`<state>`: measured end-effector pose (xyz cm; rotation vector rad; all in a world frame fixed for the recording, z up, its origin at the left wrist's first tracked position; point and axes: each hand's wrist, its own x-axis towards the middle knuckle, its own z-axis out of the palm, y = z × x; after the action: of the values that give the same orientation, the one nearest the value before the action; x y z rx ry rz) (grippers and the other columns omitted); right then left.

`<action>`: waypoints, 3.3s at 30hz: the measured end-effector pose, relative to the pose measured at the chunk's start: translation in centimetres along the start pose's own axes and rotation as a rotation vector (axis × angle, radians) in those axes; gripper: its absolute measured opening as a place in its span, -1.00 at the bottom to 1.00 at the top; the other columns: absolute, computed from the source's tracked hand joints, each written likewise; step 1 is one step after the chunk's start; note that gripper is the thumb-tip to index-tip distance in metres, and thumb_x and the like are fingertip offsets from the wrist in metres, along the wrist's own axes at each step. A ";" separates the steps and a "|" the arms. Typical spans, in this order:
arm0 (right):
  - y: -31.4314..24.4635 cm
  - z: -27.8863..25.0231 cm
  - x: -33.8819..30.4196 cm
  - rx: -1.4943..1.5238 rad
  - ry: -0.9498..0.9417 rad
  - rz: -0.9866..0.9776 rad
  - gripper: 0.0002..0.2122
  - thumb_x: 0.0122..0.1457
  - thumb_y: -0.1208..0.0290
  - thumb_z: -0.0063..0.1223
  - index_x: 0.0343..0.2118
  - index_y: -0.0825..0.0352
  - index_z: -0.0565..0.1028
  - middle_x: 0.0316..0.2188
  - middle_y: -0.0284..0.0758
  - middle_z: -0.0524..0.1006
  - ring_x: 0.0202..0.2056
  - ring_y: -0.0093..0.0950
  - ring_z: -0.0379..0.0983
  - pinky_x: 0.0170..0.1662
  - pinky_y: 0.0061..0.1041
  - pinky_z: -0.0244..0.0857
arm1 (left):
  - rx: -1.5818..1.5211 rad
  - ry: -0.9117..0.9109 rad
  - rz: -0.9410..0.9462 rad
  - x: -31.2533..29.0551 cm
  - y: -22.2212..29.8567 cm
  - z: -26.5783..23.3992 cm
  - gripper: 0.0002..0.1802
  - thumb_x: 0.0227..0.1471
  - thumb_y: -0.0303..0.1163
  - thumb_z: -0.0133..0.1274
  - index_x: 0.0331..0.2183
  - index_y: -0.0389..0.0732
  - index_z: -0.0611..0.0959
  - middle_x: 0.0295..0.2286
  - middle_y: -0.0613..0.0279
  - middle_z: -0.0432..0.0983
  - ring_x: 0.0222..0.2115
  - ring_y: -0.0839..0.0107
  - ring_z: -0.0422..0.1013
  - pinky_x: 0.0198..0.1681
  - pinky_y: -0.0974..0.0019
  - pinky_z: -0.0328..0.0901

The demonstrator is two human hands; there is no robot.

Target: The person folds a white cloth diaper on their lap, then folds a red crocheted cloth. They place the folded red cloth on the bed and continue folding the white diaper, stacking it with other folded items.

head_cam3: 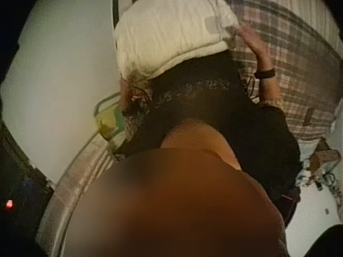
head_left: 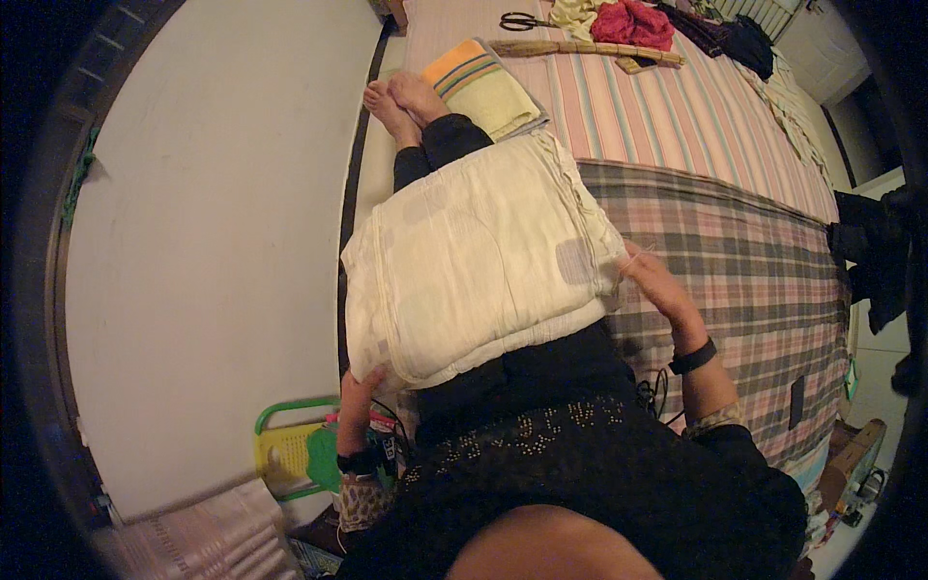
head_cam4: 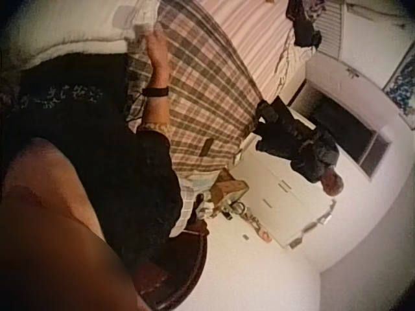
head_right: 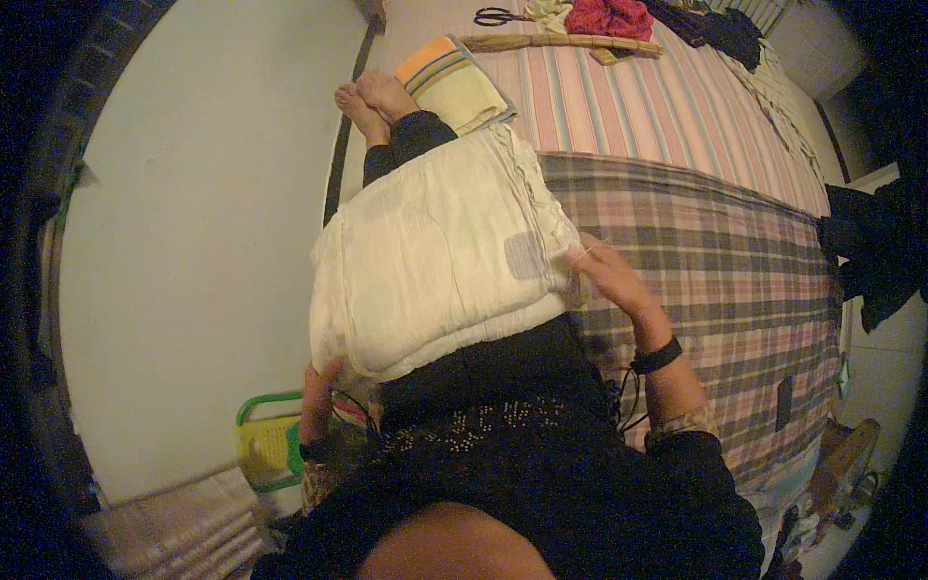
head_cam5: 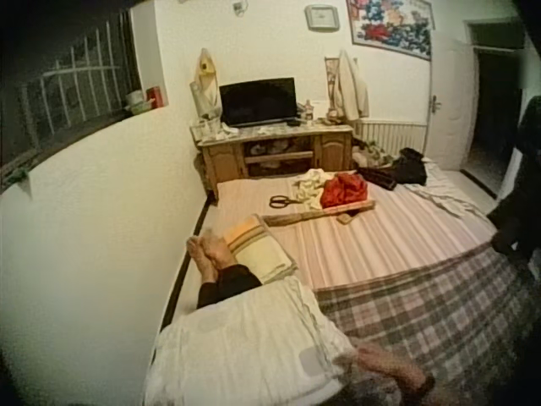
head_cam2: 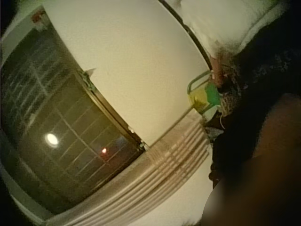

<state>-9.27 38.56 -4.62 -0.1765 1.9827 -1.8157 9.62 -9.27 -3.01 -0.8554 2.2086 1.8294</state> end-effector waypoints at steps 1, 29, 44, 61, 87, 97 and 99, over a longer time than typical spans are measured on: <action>-0.5 0.9 -0.1 -0.058 -0.011 0.052 -0.50 0.23 0.12 0.07 0.10 0.40 0.40 0.04 -0.25 0.46 0.04 -0.41 0.35 0.15 -0.41 0.18 | 0.034 0.013 -0.017 -0.4 -0.2 0.4 -0.49 0.08 -0.23 0.14 0.00 -0.33 0.52 -0.17 0.15 0.55 -0.22 0.35 0.47 -0.11 0.29 0.35; -19.3 -1.1 26.8 0.330 0.192 -0.372 -0.68 0.25 0.23 0.02 -0.09 0.39 0.47 -0.15 -0.33 0.54 -0.17 -0.52 0.50 -0.10 -0.52 0.42 | -0.253 -0.142 0.765 23.2 25.0 -6.2 -0.59 0.23 -0.30 -0.06 0.05 -0.29 0.47 0.05 0.11 0.38 0.04 0.35 0.34 0.11 0.26 0.26; -0.7 5.1 16.5 -0.378 -0.178 0.046 -0.40 0.25 0.12 0.04 0.27 0.33 0.21 0.27 -0.13 0.18 0.26 -0.27 0.13 0.27 -0.36 0.05 | 0.470 -0.107 0.445 19.1 2.2 5.7 -0.19 0.06 -0.12 0.18 0.20 -0.32 0.25 0.16 -0.07 0.22 0.17 0.14 0.20 0.23 0.21 0.09; 2.2 3.3 8.4 -0.164 0.087 0.158 -0.25 0.14 0.11 0.18 0.28 0.40 0.13 0.22 -0.09 0.25 0.22 -0.27 0.19 0.26 -0.38 0.05 | -0.481 -0.319 -0.137 3.8 0.4 3.1 -0.40 0.08 -0.34 0.11 0.12 -0.33 0.37 0.00 0.05 0.45 -0.03 0.29 0.43 0.07 0.26 0.29; 2.5 3.6 -2.0 0.084 0.063 0.350 -0.35 0.18 0.07 0.12 0.22 0.39 0.25 0.06 -0.20 0.44 0.03 -0.41 0.36 0.11 -0.44 0.20 | -0.699 -0.115 -0.180 -2.9 -5.5 1.9 -0.52 0.13 -0.35 0.02 0.06 -0.35 0.45 -0.11 0.10 0.53 -0.10 0.30 0.48 0.05 0.25 0.33; -2.3 3.3 -3.3 0.072 0.178 0.044 -0.56 0.12 0.32 0.12 0.06 0.35 0.40 -0.14 -0.35 0.53 -0.13 -0.54 0.43 -0.01 -0.52 0.27 | -0.855 -0.150 0.055 -2.9 -4.0 0.3 -0.47 0.21 -0.27 -0.05 0.12 -0.39 0.37 0.01 0.04 0.44 0.02 0.26 0.40 0.13 0.18 0.27; -2.2 3.8 -3.5 0.219 0.121 0.079 -0.52 0.13 0.29 0.12 0.11 0.35 0.37 -0.11 -0.34 0.52 -0.10 -0.53 0.42 0.03 -0.51 0.25 | -0.858 -0.140 -0.113 -2.9 -4.4 0.6 -0.45 0.22 -0.25 -0.06 0.13 -0.39 0.34 0.04 0.04 0.42 0.04 0.26 0.38 0.15 0.18 0.25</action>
<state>-5.09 36.15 -1.86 0.0804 1.8234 -2.0156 14.12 -8.12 -5.56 -0.8863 1.2084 2.6870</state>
